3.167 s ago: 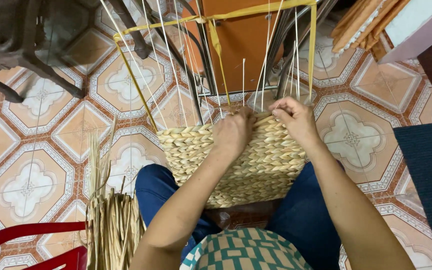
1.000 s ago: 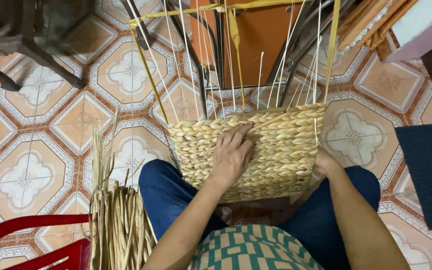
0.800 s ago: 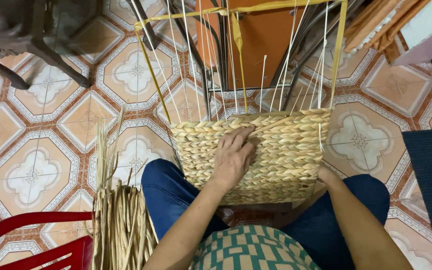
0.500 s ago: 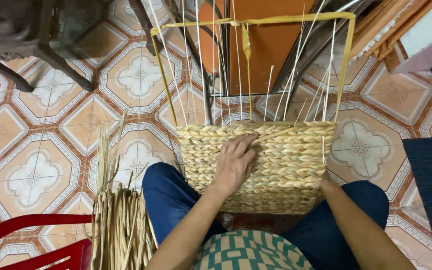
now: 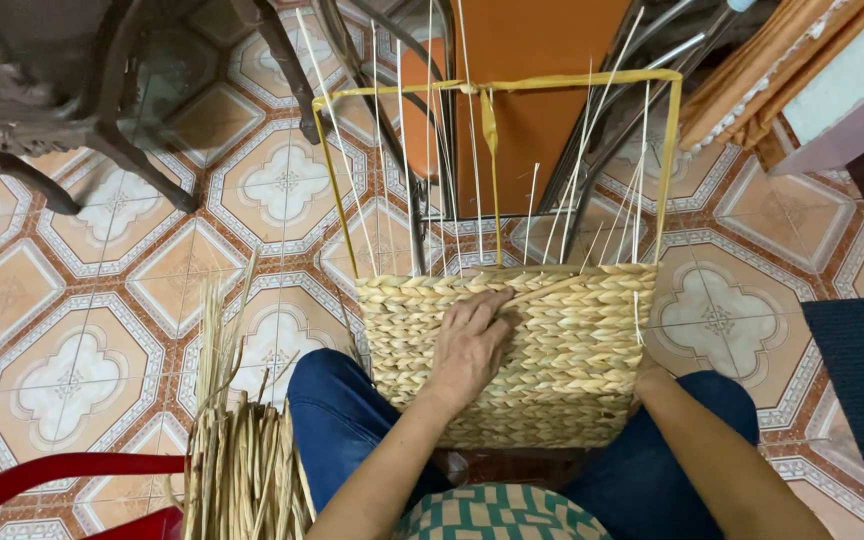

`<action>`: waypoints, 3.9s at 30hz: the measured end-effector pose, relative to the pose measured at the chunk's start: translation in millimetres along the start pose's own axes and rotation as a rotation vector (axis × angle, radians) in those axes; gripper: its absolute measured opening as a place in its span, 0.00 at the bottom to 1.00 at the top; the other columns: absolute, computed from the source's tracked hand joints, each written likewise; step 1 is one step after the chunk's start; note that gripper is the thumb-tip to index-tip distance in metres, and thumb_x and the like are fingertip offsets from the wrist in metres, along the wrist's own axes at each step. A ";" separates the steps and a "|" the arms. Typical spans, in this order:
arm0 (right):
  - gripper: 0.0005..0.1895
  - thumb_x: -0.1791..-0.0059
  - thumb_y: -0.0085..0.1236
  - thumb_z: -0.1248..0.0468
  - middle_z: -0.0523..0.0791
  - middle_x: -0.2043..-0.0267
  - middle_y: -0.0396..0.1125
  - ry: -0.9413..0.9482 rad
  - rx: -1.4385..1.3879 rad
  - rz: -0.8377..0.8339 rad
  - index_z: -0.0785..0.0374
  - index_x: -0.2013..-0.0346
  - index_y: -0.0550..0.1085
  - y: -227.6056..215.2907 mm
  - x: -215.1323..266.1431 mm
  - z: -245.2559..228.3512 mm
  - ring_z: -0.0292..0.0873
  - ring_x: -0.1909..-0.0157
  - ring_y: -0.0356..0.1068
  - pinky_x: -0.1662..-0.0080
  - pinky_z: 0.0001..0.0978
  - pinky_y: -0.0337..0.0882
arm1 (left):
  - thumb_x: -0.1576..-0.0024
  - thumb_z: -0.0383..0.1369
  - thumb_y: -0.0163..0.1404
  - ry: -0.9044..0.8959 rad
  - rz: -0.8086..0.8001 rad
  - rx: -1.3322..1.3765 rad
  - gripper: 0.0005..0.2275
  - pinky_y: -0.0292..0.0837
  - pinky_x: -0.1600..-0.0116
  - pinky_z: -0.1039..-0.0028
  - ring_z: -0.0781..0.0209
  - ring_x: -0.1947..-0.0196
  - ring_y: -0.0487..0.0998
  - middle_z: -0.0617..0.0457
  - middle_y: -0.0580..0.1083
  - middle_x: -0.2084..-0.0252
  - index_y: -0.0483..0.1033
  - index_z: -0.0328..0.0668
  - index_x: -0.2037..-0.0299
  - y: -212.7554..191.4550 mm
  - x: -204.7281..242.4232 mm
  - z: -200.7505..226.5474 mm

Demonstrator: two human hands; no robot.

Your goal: The person is weaving a mat or basket base using light-colored natural fibers on a rectangular yellow frame, occasionally using scissors to trim strips.

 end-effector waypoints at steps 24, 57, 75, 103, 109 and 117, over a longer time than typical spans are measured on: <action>0.35 0.48 0.53 0.74 0.45 0.49 0.71 -0.313 -0.381 0.668 0.70 0.25 0.57 -205.8 60.7 -140.6 0.35 0.53 0.74 0.57 0.21 0.72 | 0.36 0.30 0.54 -0.100 0.240 0.231 0.07 0.78 0.60 0.69 0.59 0.68 0.78 0.47 0.78 0.62 0.78 0.42 0.50 -61.8 -68.5 -62.5; 0.33 0.60 0.73 0.50 0.45 0.66 0.72 -0.443 0.267 0.314 0.58 0.44 0.76 -177.0 49.8 -541.2 0.39 0.65 0.71 0.63 0.32 0.70 | 0.45 0.34 0.59 -0.132 0.303 0.275 0.05 0.77 0.62 0.66 0.56 0.69 0.84 0.50 0.81 0.68 0.82 0.48 0.61 -148.8 -254.2 -83.3; 0.35 0.61 0.72 0.44 0.46 0.68 0.74 -0.514 0.462 0.320 0.56 0.45 0.77 -177.4 27.3 -548.6 0.41 0.68 0.75 0.66 0.36 0.72 | 0.45 0.34 0.59 -0.156 0.275 0.157 0.05 0.76 0.63 0.63 0.54 0.69 0.84 0.53 0.81 0.69 0.82 0.51 0.61 -144.9 -254.8 -95.0; 0.25 0.53 0.72 0.57 0.45 0.73 0.70 -0.398 0.319 0.520 0.61 0.45 0.75 -188.8 75.8 -455.6 0.36 0.74 0.67 0.72 0.29 0.64 | 0.40 0.32 0.55 -0.232 0.357 0.314 0.04 0.79 0.63 0.70 0.62 0.69 0.85 0.53 0.82 0.65 0.81 0.46 0.58 -141.6 -207.7 -93.4; 0.16 0.43 0.65 0.69 0.39 0.63 0.69 -0.247 -0.452 0.964 0.62 0.41 0.74 -205.4 84.2 -201.2 0.31 0.70 0.65 0.71 0.22 0.61 | 0.39 0.31 0.52 -0.439 -0.128 0.491 0.09 0.79 0.67 0.72 0.69 0.75 0.80 0.53 0.82 0.61 0.80 0.48 0.51 -66.3 -96.9 -53.8; 0.14 0.45 0.54 0.61 0.53 0.55 0.75 -0.050 0.229 0.361 0.64 0.47 0.78 -78.1 -23.6 -38.9 0.48 0.55 0.74 0.53 0.40 0.74 | 0.43 0.30 0.56 -0.553 -0.255 0.600 0.10 0.80 0.58 0.71 0.60 0.64 0.84 0.49 0.83 0.57 0.82 0.44 0.52 20.9 -9.4 -29.4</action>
Point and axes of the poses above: each hand's wrist, its own x-axis away from the middle knuckle, its own y-axis out of the palm, z = x × y, the point moved 9 cm from there along -x, towards the middle knuckle
